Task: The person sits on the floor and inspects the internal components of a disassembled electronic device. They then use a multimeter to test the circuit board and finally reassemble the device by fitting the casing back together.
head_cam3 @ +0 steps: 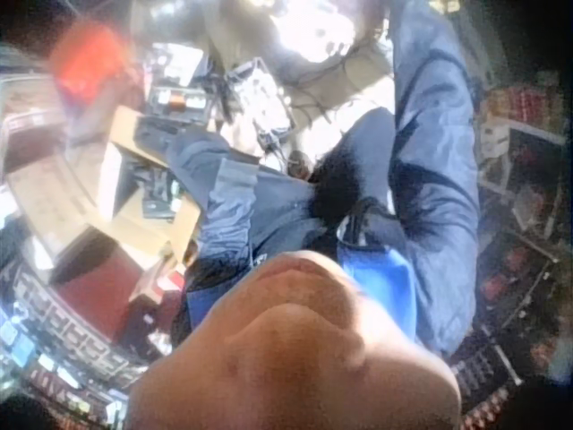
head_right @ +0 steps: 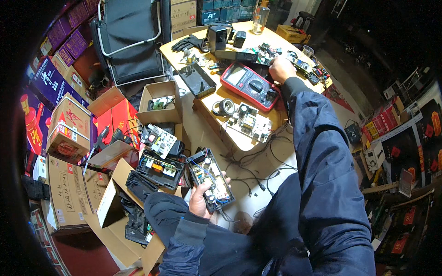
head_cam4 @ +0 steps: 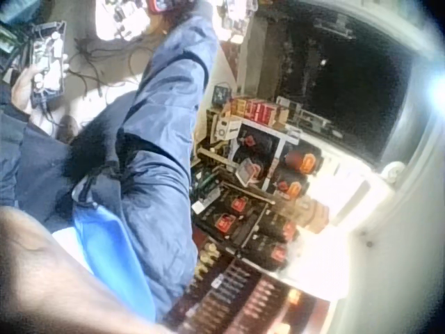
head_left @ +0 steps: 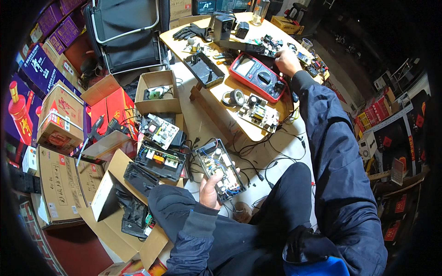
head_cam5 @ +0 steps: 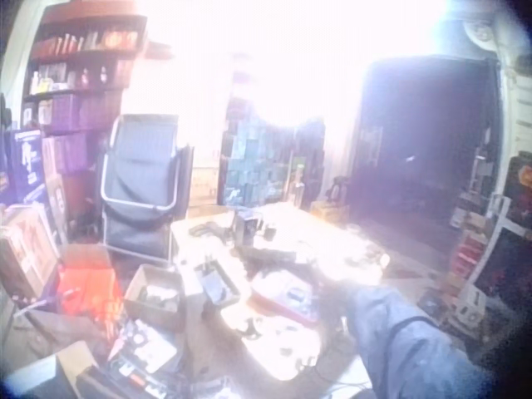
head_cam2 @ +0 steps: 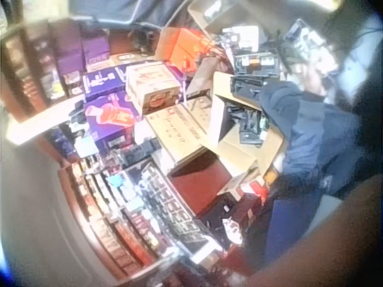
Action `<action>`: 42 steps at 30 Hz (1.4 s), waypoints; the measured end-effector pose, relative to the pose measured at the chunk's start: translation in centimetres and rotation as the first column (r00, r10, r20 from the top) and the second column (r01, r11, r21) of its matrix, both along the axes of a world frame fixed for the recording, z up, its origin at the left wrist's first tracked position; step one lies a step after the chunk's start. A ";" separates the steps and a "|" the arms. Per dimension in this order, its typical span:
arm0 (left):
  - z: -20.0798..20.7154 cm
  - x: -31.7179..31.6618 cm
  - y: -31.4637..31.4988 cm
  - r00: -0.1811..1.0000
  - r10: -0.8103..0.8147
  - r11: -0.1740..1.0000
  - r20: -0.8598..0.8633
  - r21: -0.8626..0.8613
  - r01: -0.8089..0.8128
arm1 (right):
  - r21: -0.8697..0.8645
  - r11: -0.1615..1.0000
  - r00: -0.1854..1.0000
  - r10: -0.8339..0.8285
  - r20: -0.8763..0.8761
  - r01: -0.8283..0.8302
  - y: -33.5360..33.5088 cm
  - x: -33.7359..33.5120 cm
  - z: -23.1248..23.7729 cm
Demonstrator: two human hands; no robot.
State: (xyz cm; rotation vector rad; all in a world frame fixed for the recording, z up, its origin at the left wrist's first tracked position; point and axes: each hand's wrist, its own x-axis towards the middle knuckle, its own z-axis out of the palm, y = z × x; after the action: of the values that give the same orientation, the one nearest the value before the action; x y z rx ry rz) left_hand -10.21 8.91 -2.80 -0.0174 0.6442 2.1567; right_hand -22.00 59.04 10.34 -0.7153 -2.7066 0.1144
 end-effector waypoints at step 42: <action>-0.3 -0.1 0.5 0.999 0.020 0.999 0.042 -0.033 -0.019 | 0.104 0.994 0.998 -0.029 0.057 0.022 -1.8 -4.0 3.9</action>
State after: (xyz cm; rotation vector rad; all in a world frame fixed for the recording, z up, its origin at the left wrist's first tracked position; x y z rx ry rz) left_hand -10.33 9.44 -3.07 -0.0869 0.6565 2.1589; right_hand -26.04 57.28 14.24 -0.7330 -2.7346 -0.0530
